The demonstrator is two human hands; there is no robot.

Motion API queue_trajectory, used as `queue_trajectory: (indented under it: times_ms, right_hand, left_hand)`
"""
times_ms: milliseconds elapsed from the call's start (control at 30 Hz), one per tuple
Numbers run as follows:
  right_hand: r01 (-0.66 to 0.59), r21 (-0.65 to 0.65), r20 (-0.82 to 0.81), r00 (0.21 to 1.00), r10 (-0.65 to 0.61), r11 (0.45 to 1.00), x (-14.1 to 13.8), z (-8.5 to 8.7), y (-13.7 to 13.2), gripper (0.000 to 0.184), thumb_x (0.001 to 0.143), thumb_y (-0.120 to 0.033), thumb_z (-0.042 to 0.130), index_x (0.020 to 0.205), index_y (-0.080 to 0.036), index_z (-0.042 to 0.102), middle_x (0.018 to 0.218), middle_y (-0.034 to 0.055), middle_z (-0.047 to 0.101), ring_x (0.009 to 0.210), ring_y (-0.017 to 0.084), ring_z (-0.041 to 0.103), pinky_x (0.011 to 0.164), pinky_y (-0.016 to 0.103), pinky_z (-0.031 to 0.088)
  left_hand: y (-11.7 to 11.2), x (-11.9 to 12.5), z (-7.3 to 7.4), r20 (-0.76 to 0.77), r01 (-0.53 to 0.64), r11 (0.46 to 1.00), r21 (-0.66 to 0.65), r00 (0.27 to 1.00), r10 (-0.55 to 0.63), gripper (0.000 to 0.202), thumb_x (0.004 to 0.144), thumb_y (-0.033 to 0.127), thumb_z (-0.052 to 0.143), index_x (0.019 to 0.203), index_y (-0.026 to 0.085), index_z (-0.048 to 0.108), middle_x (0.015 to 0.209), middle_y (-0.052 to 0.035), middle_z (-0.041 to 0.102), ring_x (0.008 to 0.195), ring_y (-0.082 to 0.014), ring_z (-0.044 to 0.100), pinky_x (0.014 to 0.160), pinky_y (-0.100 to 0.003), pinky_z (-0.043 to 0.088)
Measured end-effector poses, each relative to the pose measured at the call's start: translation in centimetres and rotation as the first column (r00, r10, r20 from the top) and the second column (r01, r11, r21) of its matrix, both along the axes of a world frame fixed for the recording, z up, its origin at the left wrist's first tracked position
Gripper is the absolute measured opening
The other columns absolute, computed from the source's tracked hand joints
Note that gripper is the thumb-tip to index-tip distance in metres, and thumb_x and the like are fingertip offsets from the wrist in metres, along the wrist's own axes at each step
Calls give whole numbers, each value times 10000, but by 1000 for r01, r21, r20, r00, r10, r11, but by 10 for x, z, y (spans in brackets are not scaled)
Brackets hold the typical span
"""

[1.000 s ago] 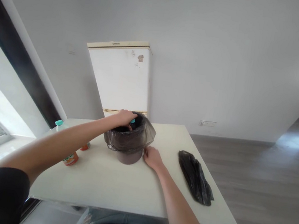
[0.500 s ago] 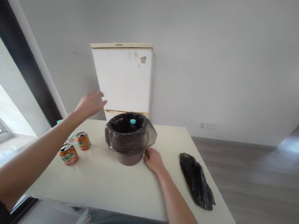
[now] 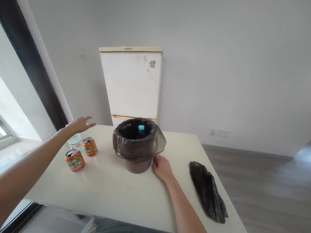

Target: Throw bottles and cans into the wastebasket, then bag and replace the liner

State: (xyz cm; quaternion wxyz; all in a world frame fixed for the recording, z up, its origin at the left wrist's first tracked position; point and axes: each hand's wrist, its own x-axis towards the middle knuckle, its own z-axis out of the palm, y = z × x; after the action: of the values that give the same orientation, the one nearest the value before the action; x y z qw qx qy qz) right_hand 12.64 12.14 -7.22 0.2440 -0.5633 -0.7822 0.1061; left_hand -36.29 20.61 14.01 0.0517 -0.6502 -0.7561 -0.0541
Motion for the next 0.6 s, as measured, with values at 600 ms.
queue_trajectory:
  times_ms: [600]
  right_hand:
    - [-13, -22, -11, 1000, 12, 1000, 0, 4, -2, 152, 882, -106, 522, 935, -208, 620, 993, 67, 694, 963, 209, 622, 812, 284, 374]
  left_hand:
    - [-46, 33, 78, -94, -187, 973, 136, 975, 200, 368, 827, 323, 605, 1039, 67, 763, 1115, -268, 738, 1046, -398, 689, 852, -462, 545]
